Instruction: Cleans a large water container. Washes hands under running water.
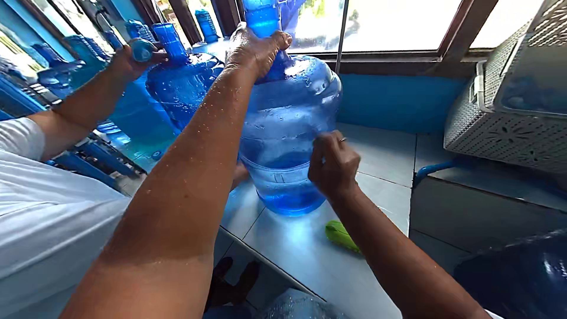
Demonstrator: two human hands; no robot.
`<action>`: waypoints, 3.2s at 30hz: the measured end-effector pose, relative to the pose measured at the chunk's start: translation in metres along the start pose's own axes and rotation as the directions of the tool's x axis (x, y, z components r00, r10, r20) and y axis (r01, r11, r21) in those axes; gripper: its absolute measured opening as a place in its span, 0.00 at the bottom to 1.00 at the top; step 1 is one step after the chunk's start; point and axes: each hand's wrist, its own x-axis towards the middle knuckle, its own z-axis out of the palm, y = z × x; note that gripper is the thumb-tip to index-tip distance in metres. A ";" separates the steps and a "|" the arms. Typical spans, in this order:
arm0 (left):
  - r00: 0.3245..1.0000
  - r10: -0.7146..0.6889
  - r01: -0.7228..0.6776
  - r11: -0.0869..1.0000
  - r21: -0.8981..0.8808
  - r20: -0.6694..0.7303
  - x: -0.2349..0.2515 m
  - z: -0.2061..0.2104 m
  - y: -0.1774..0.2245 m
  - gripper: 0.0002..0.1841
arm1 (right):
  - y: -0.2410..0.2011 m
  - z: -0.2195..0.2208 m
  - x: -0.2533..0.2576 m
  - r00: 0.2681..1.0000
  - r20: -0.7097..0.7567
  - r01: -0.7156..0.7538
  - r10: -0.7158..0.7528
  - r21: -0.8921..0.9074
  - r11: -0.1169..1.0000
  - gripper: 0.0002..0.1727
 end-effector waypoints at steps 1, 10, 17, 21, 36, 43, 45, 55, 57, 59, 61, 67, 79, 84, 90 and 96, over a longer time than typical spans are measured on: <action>1.000 0.006 -0.006 1.000 -0.010 -0.001 0.002 0.000 -0.002 0.40 | -0.004 0.003 -0.006 0.999 0.035 0.035 -0.035 0.004 0.999 0.10; 0.998 0.065 -0.065 0.996 -0.056 0.014 0.017 0.006 -0.009 0.43 | -0.001 0.008 -0.002 0.998 -0.029 0.057 -0.057 -0.004 0.998 0.10; 0.997 0.082 -0.081 0.993 -0.089 0.007 0.007 0.004 -0.007 0.39 | 0.005 0.010 -0.001 0.991 -0.059 0.116 -0.118 -0.045 0.992 0.10; 0.998 0.065 -0.064 0.994 -0.085 0.012 0.013 0.008 -0.009 0.44 | 0.006 0.008 0.000 0.997 -0.079 0.002 -0.007 -0.064 0.998 0.11; 0.999 0.049 -0.048 0.996 -0.072 0.006 0.011 0.007 -0.007 0.41 | 0.010 0.004 0.018 0.984 -0.027 0.174 -0.175 -0.028 0.984 0.11; 1.000 0.032 -0.031 0.998 -0.047 0.001 0.005 0.008 -0.009 0.39 | 0.014 0.005 0.014 0.985 -0.058 0.166 -0.165 0.013 0.986 0.10; 0.999 0.047 -0.047 0.997 -0.059 -0.011 0.003 0.002 -0.003 0.42 | 0.016 0.007 0.019 0.987 -0.068 0.146 -0.144 0.024 0.989 0.10; 1.000 0.007 -0.008 0.996 -0.086 -0.015 -0.015 0.002 0.004 0.37 | 0.039 0.013 -0.019 0.995 -0.066 -0.059 0.069 0.154 0.986 0.09; 1.000 0.001 -0.003 0.997 -0.083 -0.022 -0.014 0.003 0.005 0.36 | 0.048 0.012 -0.017 0.993 -0.028 -0.106 0.112 0.178 0.978 0.09; 1.000 0.017 -0.018 0.997 -0.076 -0.021 -0.015 0.004 0.002 0.35 | 0.061 0.010 -0.012 0.981 0.008 -0.190 0.192 0.190 0.963 0.09; 0.999 0.020 -0.022 0.997 -0.070 -0.035 -0.015 0.004 0.003 0.36 | 0.061 0.009 -0.011 0.991 0.001 -0.132 0.135 0.216 0.968 0.09; 0.997 0.051 -0.054 0.997 -0.056 -0.064 -0.013 0.006 0.002 0.32 | 0.069 0.009 -0.012 0.997 0.020 -0.075 0.072 0.296 0.952 0.10; 0.995 0.042 -0.045 0.998 -0.032 -0.086 -0.030 0.006 0.011 0.21 | 0.072 0.009 -0.010 0.994 0.050 -0.104 0.093 0.307 0.946 0.10; 0.997 0.029 -0.033 0.998 -0.055 -0.075 -0.027 0.005 0.010 0.21 | 0.064 0.006 -0.019 0.998 0.060 0.006 -0.026 0.314 0.949 0.10; 0.996 0.062 -0.067 0.995 -0.073 -0.066 -0.015 0.004 -0.001 0.24 | 0.065 0.006 -0.029 0.998 0.061 0.005 -0.024 0.305 0.952 0.11; 0.968 0.236 -0.248 0.952 -0.179 -0.085 0.033 0.004 -0.045 0.31 | 0.060 0.004 -0.028 0.997 0.067 0.019 -0.038 0.270 0.963 0.11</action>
